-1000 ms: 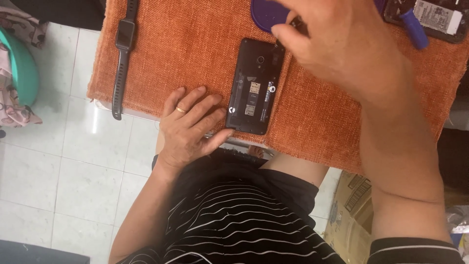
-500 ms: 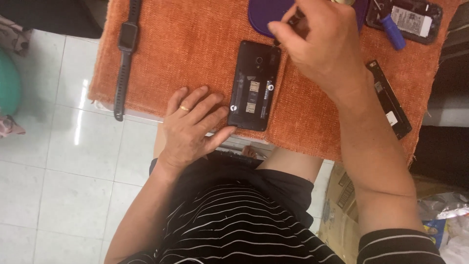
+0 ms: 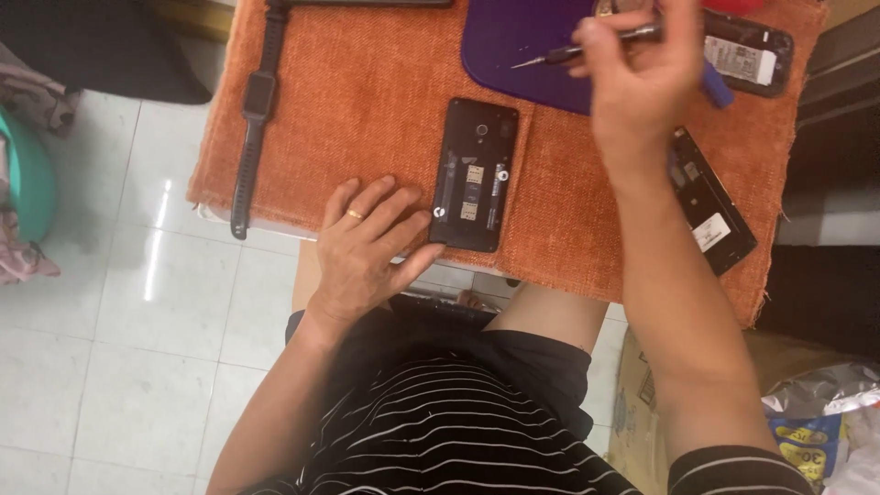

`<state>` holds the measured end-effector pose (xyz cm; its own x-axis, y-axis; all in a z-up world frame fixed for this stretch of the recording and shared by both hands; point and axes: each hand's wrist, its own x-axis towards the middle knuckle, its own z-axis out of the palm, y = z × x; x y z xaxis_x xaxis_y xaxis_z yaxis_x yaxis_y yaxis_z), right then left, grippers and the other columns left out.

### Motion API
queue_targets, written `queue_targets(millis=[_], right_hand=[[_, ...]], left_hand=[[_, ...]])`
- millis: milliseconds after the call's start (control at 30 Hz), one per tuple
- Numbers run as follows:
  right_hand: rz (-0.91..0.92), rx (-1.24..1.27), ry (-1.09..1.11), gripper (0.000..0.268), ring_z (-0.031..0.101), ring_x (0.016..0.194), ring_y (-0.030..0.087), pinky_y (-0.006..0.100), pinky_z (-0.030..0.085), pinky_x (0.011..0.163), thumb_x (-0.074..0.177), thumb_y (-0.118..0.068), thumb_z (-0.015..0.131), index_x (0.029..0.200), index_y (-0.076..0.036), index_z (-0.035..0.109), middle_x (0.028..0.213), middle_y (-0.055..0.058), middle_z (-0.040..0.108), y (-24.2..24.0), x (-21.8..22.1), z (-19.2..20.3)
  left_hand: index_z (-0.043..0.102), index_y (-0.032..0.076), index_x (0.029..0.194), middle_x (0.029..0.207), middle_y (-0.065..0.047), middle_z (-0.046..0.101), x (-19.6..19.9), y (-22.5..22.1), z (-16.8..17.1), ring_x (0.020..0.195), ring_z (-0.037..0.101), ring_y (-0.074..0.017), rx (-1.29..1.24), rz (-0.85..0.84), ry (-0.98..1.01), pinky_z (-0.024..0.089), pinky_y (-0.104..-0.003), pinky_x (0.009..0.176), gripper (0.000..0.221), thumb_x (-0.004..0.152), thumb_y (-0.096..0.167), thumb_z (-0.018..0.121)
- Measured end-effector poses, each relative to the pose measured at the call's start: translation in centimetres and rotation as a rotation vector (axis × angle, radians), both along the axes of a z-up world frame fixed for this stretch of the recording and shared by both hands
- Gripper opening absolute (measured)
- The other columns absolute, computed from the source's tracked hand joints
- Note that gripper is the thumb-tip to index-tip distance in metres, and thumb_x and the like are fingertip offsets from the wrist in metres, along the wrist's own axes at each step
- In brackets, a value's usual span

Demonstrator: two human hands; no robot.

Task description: The person is reassembling a smartphone by using a screwdriver to secure internal components and then pressing the back cover onto the device.

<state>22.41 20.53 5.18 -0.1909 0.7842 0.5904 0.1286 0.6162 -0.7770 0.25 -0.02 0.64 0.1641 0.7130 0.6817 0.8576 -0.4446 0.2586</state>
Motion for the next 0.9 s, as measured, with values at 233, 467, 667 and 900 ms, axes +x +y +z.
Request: queue_targets(millis=[233, 467, 667, 900], right_hand=[[-0.04, -0.018, -0.051, 0.04, 0.074, 0.074, 0.022, 0.032, 0.074, 0.069, 0.103, 0.013, 0.072, 0.135, -0.006, 0.056, 0.094, 0.015, 0.068, 1.7, -0.7, -2.2], [-0.065, 0.082, -0.029, 0.03, 0.077, 0.078, 0.031, 0.035, 0.072, 0.062, 0.105, 0.019, 0.065, 0.126, 0.0, 0.055, 0.098, 0.021, 0.071, 1.8, -0.1, -1.3], [-0.085, -0.13, 0.139, 0.027, 0.082, 0.089, 0.03, 0.035, 0.073, 0.063, 0.11, 0.01, 0.067, 0.13, -0.003, 0.053, 0.104, 0.023, 0.075, 2.7, 0.8, -1.8], [-0.115, -0.059, 0.019, 0.025, 0.08, 0.081, 0.026, 0.034, 0.073, 0.06, 0.108, 0.006, 0.069, 0.128, -0.001, 0.056, 0.093, 0.02, 0.073, 2.8, 0.4, -2.1]], left_hand=[[0.077, 0.016, 0.097, 0.116, -0.005, 0.074, 0.2, 0.1, -0.7, 0.111, 0.069, -0.0274, 0.017, 0.052, 0.006, 0.044, -0.044, 0.104, 0.029, 0.094, 0.045, 0.079], [0.076, 0.015, 0.096, 0.115, -0.004, 0.074, 0.2, 0.2, -0.5, 0.109, 0.069, -0.028, 0.011, 0.053, -0.006, 0.045, -0.045, 0.102, 0.029, 0.094, 0.044, 0.079], [0.078, 0.016, 0.097, 0.116, -0.005, 0.075, 0.1, 0.1, -1.0, 0.111, 0.069, -0.0273, 0.004, 0.06, -0.002, 0.045, -0.046, 0.104, 0.031, 0.092, 0.046, 0.082], [0.077, 0.016, 0.098, 0.117, -0.005, 0.074, 0.1, 0.1, -1.1, 0.113, 0.069, -0.0278, 0.009, 0.058, -0.005, 0.044, -0.046, 0.106, 0.031, 0.092, 0.045, 0.082]])
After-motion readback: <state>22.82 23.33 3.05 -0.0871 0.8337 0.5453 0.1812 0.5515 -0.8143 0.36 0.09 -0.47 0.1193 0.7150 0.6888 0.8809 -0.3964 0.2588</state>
